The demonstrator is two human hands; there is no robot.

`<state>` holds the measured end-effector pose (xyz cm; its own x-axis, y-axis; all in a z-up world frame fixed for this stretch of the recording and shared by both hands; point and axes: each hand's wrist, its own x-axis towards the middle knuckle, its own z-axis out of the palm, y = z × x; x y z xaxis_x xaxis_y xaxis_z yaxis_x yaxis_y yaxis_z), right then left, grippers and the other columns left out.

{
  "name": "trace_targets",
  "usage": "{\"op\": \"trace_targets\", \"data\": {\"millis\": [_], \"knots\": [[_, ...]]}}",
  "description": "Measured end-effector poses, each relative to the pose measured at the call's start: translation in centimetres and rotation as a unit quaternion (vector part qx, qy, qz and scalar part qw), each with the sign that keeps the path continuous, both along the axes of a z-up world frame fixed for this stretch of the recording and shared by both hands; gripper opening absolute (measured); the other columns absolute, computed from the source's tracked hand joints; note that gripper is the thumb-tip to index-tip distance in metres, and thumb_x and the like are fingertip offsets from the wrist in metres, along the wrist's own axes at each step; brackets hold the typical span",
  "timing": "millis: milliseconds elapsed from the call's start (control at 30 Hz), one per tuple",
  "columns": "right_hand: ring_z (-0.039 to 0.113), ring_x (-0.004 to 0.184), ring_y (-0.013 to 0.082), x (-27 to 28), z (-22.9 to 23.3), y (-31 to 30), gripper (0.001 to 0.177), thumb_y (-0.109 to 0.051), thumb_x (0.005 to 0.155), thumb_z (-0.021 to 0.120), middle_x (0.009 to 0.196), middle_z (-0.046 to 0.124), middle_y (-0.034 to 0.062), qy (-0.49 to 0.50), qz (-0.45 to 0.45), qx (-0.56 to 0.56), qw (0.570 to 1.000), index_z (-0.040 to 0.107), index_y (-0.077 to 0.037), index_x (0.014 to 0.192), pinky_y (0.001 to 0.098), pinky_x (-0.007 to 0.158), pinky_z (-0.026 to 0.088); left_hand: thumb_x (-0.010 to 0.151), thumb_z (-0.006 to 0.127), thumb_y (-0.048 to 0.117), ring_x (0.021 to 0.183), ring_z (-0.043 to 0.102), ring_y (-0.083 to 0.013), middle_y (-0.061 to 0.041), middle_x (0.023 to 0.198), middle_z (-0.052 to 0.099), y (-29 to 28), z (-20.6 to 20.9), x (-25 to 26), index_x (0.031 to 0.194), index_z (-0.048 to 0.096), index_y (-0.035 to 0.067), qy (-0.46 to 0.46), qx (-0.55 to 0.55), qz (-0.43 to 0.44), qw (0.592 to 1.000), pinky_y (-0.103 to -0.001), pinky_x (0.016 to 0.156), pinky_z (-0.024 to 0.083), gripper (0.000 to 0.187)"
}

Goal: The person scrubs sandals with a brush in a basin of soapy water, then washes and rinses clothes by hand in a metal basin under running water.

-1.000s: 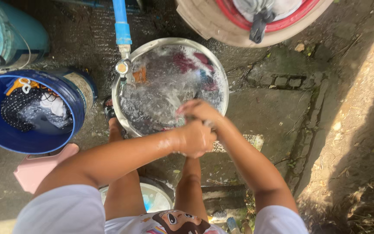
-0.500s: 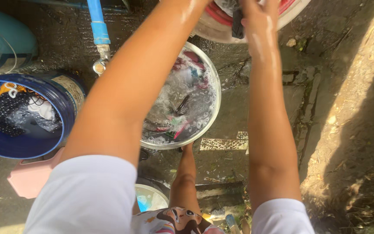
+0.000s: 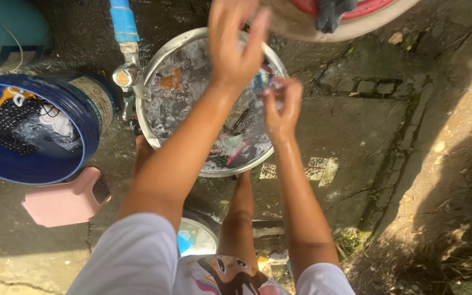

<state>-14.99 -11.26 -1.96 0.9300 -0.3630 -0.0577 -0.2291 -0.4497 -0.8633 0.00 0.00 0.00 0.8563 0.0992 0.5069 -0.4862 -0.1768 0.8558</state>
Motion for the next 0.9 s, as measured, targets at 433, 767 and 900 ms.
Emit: {"op": "trace_targets", "data": {"millis": [433,767,900], "knots": [[0.067,0.092,0.0216,-16.7,-22.0,8.1,0.028,-0.013,0.094,0.071,0.124,0.060,0.0126,0.287,-0.029,0.135,0.948,0.066,-0.005,0.120,0.0353,0.076,0.057,0.081,0.075,0.021,0.142,0.036,-0.0357,-0.012,0.162,0.019,19.7,-33.4,-10.3,0.143,0.054,0.031,0.630,0.342,-0.109,0.689,-0.038,0.121,0.032,0.067],[0.043,0.131,0.0404,-15.0,-21.1,11.6,0.089,-0.011,0.064,0.083,0.144,0.040,0.0245,0.220,0.144,0.100,0.960,0.043,-0.006,0.143,0.0431,0.108,0.042,0.085,0.070,0.018,0.084,0.054,-0.0269,-0.011,0.092,0.049,16.7,-27.8,-22.9,0.099,0.076,0.012,0.423,0.349,-0.206,0.811,-0.041,0.068,0.044,0.017],[0.029,0.145,0.0456,-15.5,-22.4,13.3,0.091,-0.001,0.074,0.075,0.161,0.023,0.0304,0.167,0.195,0.076,0.964,0.037,-0.003,0.156,0.0487,0.118,0.033,0.087,0.075,0.010,0.077,0.052,-0.0292,-0.012,0.085,0.049,17.3,-11.3,-25.6,0.075,0.057,-0.001,0.376,0.045,-0.245,0.892,-0.043,0.065,0.044,0.024]]}}
